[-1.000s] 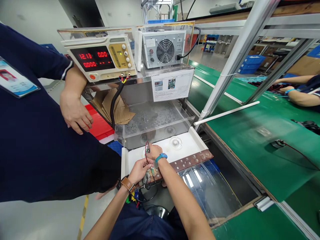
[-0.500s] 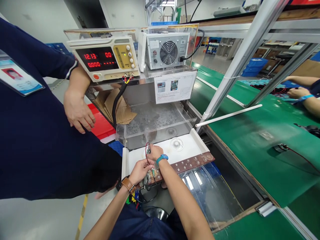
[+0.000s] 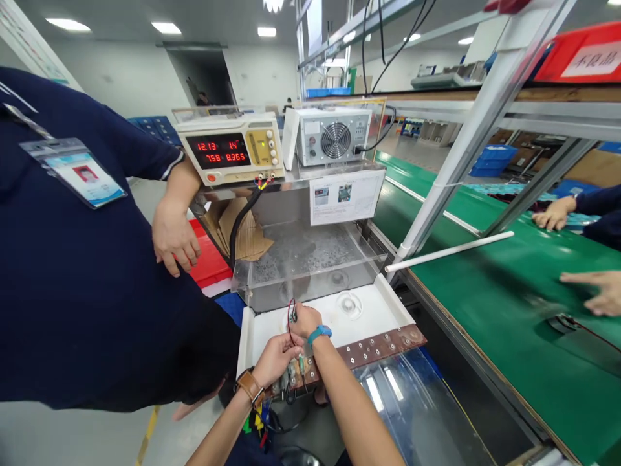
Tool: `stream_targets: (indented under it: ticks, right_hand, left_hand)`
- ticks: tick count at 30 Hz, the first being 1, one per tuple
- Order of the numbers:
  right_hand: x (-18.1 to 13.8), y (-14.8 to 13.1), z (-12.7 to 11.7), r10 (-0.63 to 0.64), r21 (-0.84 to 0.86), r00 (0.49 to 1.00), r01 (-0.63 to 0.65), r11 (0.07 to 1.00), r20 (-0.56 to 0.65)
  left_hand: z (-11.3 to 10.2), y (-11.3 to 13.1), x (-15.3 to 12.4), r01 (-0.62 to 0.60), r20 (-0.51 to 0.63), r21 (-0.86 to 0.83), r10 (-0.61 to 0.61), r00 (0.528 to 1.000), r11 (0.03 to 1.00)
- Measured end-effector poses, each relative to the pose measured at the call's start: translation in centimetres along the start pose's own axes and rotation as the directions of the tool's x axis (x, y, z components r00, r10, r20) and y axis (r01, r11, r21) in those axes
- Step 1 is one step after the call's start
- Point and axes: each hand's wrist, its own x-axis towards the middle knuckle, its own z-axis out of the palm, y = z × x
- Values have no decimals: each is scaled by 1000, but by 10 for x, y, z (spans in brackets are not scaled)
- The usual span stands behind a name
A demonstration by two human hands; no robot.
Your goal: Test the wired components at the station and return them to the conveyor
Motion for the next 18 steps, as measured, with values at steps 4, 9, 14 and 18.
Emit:
stream_targets:
  ticks: [4, 9, 14, 18]
  right_hand:
    - [-1, -3, 2, 1, -1, 999, -1, 1000, -32]
    - [1, -3, 3, -12, 2, 998, 12, 1000, -64]
    - [0, -6, -3, -16, -2, 998, 16, 1000, -67]
    - [-9, -11, -13, 34, 88, 985, -19, 996, -168]
  left_hand:
    - [0, 2, -2, -13, -14, 4, 13, 1000, 1000]
    - [0, 0, 0, 0, -12, -23, -1, 1000, 1000]
    - [-1, 0, 3, -15, -13, -53, 14, 1000, 998]
    - [-5, 3, 2, -60, -73, -31, 58, 996, 998]
